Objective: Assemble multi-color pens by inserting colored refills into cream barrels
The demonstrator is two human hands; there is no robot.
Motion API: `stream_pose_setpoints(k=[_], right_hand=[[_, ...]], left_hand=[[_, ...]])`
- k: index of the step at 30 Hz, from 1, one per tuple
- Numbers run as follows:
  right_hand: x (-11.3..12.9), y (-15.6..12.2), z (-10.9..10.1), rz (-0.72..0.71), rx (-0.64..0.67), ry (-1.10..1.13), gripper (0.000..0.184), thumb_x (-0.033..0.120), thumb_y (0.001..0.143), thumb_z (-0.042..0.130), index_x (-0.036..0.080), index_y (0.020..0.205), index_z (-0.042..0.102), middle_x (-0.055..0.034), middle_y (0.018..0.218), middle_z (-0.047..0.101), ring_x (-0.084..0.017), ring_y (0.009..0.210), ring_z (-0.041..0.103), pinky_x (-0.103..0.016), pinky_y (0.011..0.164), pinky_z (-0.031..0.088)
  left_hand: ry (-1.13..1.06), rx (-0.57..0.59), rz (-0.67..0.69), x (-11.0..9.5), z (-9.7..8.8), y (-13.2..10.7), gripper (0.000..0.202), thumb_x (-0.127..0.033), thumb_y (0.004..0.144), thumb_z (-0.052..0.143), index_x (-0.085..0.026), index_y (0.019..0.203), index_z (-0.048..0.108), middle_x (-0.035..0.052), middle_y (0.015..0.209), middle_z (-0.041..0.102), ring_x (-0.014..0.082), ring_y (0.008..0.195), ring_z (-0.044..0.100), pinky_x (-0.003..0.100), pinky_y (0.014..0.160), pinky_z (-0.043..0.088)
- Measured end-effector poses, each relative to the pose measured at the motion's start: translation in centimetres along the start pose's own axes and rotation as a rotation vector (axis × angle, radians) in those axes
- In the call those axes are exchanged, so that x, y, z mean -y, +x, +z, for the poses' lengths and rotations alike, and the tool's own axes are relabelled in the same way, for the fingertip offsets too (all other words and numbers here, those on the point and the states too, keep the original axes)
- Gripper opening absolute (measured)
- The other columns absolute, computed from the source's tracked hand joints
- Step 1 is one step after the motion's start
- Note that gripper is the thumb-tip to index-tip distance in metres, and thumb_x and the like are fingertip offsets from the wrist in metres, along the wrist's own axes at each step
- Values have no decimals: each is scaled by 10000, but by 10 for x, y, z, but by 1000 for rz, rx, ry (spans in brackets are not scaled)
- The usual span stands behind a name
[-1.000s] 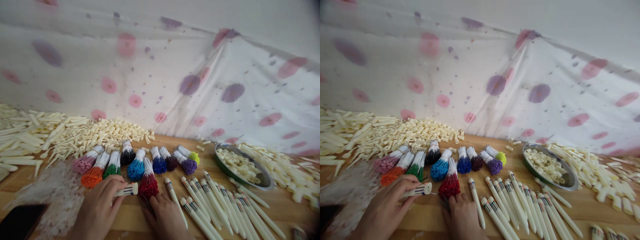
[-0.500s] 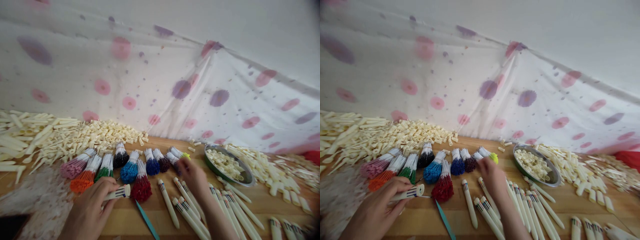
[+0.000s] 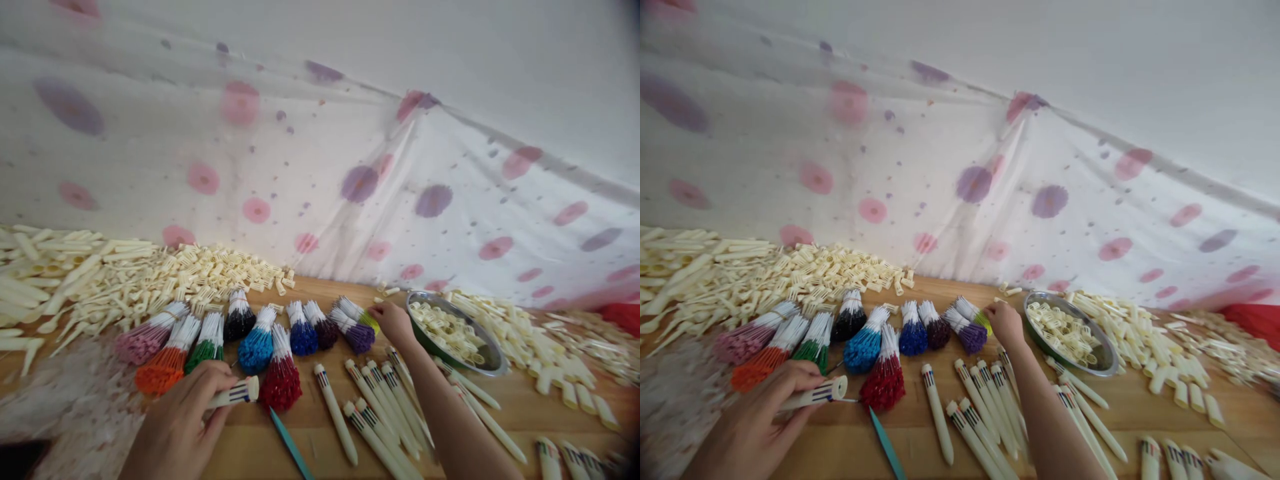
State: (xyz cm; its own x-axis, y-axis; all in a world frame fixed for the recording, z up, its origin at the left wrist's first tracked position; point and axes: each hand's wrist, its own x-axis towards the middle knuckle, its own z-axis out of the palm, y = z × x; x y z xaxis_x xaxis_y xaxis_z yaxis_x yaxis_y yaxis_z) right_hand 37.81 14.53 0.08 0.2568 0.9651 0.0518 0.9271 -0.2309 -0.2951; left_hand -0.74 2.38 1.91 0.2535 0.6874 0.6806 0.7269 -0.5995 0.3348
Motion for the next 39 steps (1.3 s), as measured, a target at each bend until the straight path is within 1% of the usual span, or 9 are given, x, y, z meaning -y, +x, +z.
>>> stream_pose_setpoints(k=[11,17,21,24,27,31,33,36,39], right_hand=[[-25,2,10,32,43,253,284,299,902,536,161,1151,535,-75,1141,568,-201,937,595,-396,780,512],[-32,-20,7,-5,84,330,210,302,921,503,170,1068,576,-62,1066,605,-161,860,610,-347,745,521],[-33,-40,3,-8,-5,279,206,279,901,514,130,780,589,-6,765,614,-139,703,599,-299,653,493],[-27,-54,-2,45,-130,184,304,247,815,499,194,520,449,7,538,513,-179,599,550,-291,564,416],[-13,-69,-14,68,-226,102,257,267,731,479,242,495,381,-21,536,509,-218,616,543,-308,564,371],[14,-95,-39,48,-271,41,214,319,735,471,240,545,414,-41,590,557,-231,601,558,-315,556,359],[32,-114,-51,-84,-226,91,228,387,794,465,231,629,479,-23,592,588,-206,557,571,-293,533,383],[63,-143,-57,-504,-27,273,256,345,915,381,228,759,548,8,615,636,-139,523,599,-222,511,426],[88,-162,-53,-796,-147,277,217,280,940,401,222,770,522,26,589,614,-110,476,573,-195,474,401]], left_hand=[[19,1,21,-4,-1,4,139,-128,783,444,-257,766,491,-6,741,672,159,626,693,215,555,533],[23,13,22,-6,-3,3,178,-92,762,428,-257,781,491,-8,758,670,157,651,696,211,565,533],[22,0,20,-4,-2,1,177,-93,772,429,-254,798,497,-11,765,662,153,663,690,216,588,525],[-22,29,-7,-2,0,-2,150,-111,797,450,-253,816,492,-7,793,651,153,698,683,217,617,523],[-119,109,-48,-1,2,-4,109,-158,826,506,-257,864,484,-1,849,642,152,738,678,212,644,527],[-222,209,-94,-3,1,-6,148,-185,847,530,-267,956,471,3,919,626,157,825,668,217,700,525],[-232,221,-89,-4,-1,-7,168,-160,851,513,-269,972,472,9,953,618,163,869,655,230,735,517],[-250,216,-85,-4,-2,-7,181,-133,842,511,-265,960,472,6,940,611,160,858,649,229,738,512],[-264,203,-103,-3,-2,-7,158,-141,841,526,-258,931,470,1,929,599,149,828,645,221,731,511]])
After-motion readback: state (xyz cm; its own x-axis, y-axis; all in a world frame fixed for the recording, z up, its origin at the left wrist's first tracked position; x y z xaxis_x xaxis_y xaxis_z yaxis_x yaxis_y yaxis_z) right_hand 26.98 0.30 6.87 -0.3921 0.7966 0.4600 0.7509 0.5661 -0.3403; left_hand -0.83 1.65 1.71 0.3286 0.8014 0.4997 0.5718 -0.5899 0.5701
